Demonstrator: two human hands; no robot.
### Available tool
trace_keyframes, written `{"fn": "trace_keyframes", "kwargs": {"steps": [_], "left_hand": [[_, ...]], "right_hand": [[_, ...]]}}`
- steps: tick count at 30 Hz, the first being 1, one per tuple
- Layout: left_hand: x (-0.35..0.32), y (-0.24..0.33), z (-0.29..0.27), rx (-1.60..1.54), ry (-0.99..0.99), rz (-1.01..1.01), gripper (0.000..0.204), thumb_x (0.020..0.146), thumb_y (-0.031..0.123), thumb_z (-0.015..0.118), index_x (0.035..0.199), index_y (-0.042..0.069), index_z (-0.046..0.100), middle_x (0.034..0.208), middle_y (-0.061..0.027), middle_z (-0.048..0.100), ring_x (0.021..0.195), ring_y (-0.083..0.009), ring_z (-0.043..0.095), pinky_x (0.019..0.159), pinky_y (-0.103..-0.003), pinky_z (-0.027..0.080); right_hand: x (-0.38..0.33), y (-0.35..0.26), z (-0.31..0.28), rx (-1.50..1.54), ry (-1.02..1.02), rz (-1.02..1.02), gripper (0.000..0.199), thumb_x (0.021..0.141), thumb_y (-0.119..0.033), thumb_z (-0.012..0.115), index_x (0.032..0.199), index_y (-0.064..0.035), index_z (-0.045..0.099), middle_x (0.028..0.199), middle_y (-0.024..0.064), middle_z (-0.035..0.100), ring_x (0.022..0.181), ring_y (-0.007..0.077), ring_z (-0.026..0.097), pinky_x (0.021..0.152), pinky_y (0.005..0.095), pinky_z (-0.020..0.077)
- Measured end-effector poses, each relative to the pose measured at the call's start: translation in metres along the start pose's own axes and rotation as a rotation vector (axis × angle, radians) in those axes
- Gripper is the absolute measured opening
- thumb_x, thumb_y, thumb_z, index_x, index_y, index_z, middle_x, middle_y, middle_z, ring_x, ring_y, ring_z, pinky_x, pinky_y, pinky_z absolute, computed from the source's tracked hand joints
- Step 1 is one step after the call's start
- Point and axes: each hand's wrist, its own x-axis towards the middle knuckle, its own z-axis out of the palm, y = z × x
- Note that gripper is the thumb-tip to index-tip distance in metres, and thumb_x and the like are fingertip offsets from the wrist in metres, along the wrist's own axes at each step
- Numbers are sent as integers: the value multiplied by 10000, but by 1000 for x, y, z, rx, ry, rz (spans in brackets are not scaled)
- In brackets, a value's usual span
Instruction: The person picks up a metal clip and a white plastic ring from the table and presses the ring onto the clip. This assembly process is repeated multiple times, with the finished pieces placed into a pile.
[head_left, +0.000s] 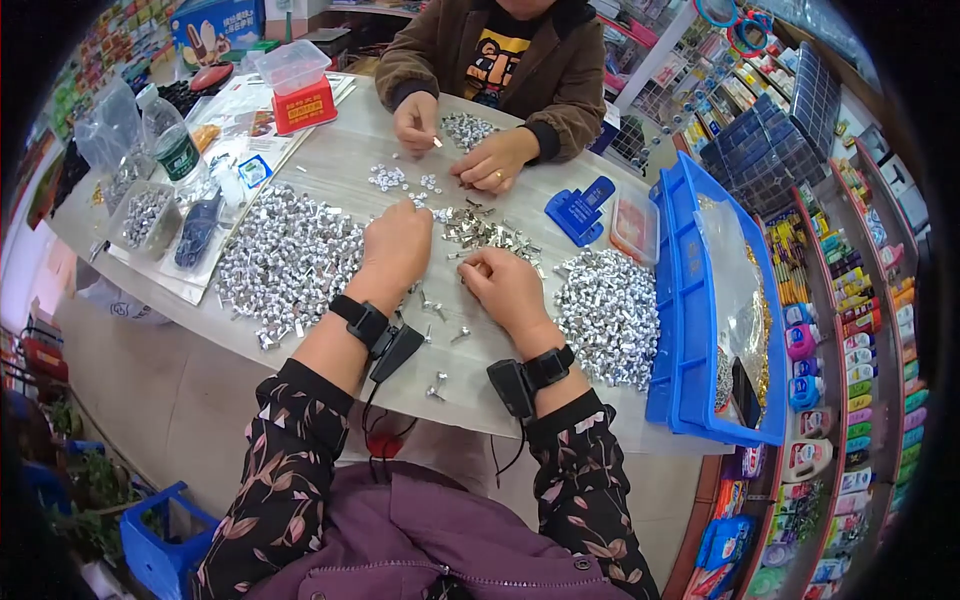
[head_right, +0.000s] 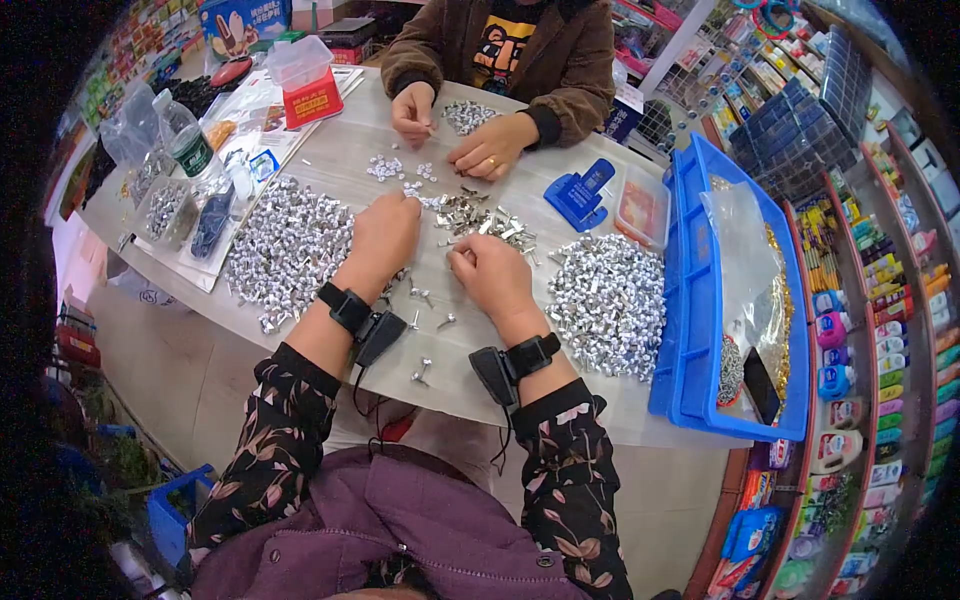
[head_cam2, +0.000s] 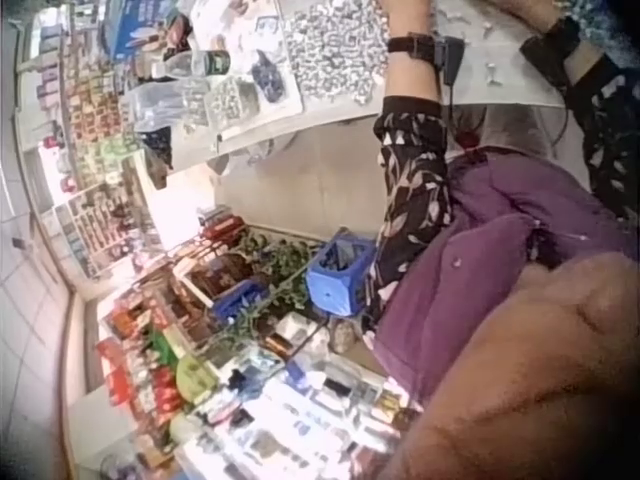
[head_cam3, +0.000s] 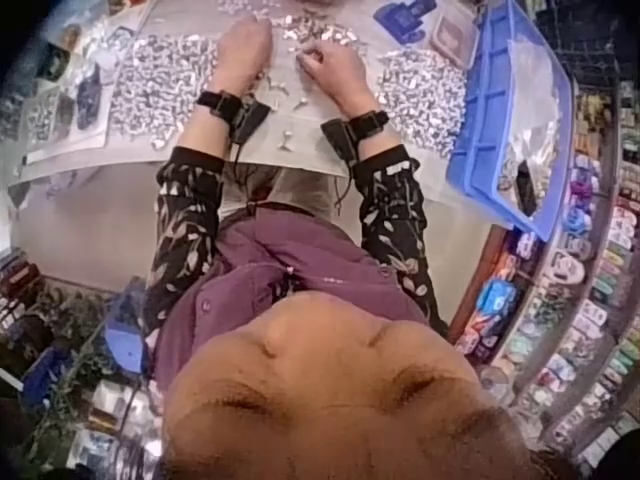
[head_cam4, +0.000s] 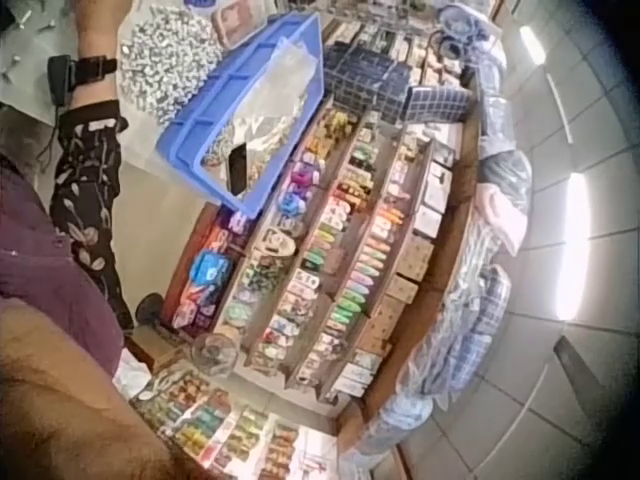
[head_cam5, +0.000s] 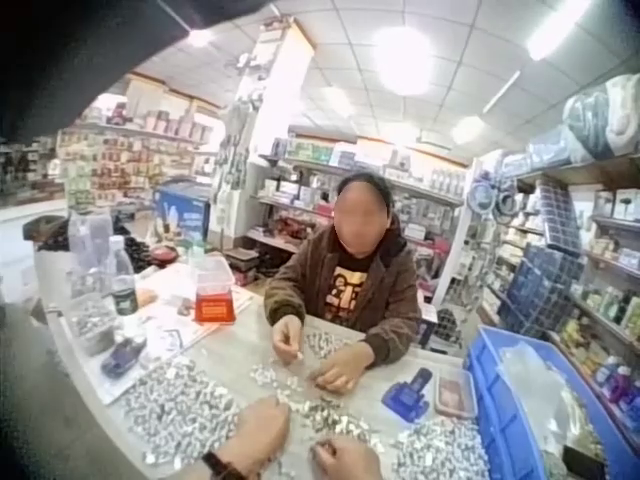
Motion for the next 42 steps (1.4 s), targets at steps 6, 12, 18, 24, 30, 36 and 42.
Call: {"fn": "trace_keyframes", "kwargs": {"steps": [6,12,18,24,30,36,42], "left_hand": [[-2,1,-2,-26,38,-3,88,797,101,528,844,47,579,851,-123,591,848,-293,609,689,-388,507],[-7,10,-3,-777,102,-2,152,806,154,603,818,20,532,766,-106,598,688,-247,585,600,-345,455],[-15,31,-10,-1706,-392,-168,147,839,184,617,877,52,564,747,10,557,652,-81,536,561,-217,439],[-19,23,-12,-1935,-506,-285,138,864,179,593,929,62,562,786,-10,570,684,-78,547,596,-203,475],[-19,29,-14,-2021,-522,-354,122,875,161,576,934,56,561,791,-17,574,694,-95,566,628,-216,502],[-23,35,-5,-1751,-259,-165,108,886,107,542,941,15,548,781,-33,581,674,-95,571,633,-225,500],[-25,32,2,-1546,-163,-17,96,891,78,516,943,0,536,774,-43,590,665,-92,572,606,-225,479]], "right_hand": [[-4,8,-2,139,30,10,182,815,-207,622,880,-37,629,703,56,626,604,148,587,574,262,463],[-3,5,-14,891,54,91,125,864,-90,570,949,-2,592,814,21,606,693,72,553,641,210,463],[-13,7,-23,1057,44,115,110,865,-71,567,958,-14,586,831,33,611,700,74,563,645,198,469],[-15,-11,-25,1181,-15,208,153,845,-76,597,981,-5,589,821,38,617,704,81,570,662,216,478],[-16,-1,-23,1123,46,162,110,839,-70,607,926,-3,598,864,48,621,724,94,577,676,216,473],[-17,5,-11,889,177,-22,85,828,-55,623,896,-5,607,864,37,622,748,91,577,682,198,456],[-14,-5,-16,823,80,53,95,831,-38,614,917,0,598,887,35,616,794,81,567,729,198,457]]}}
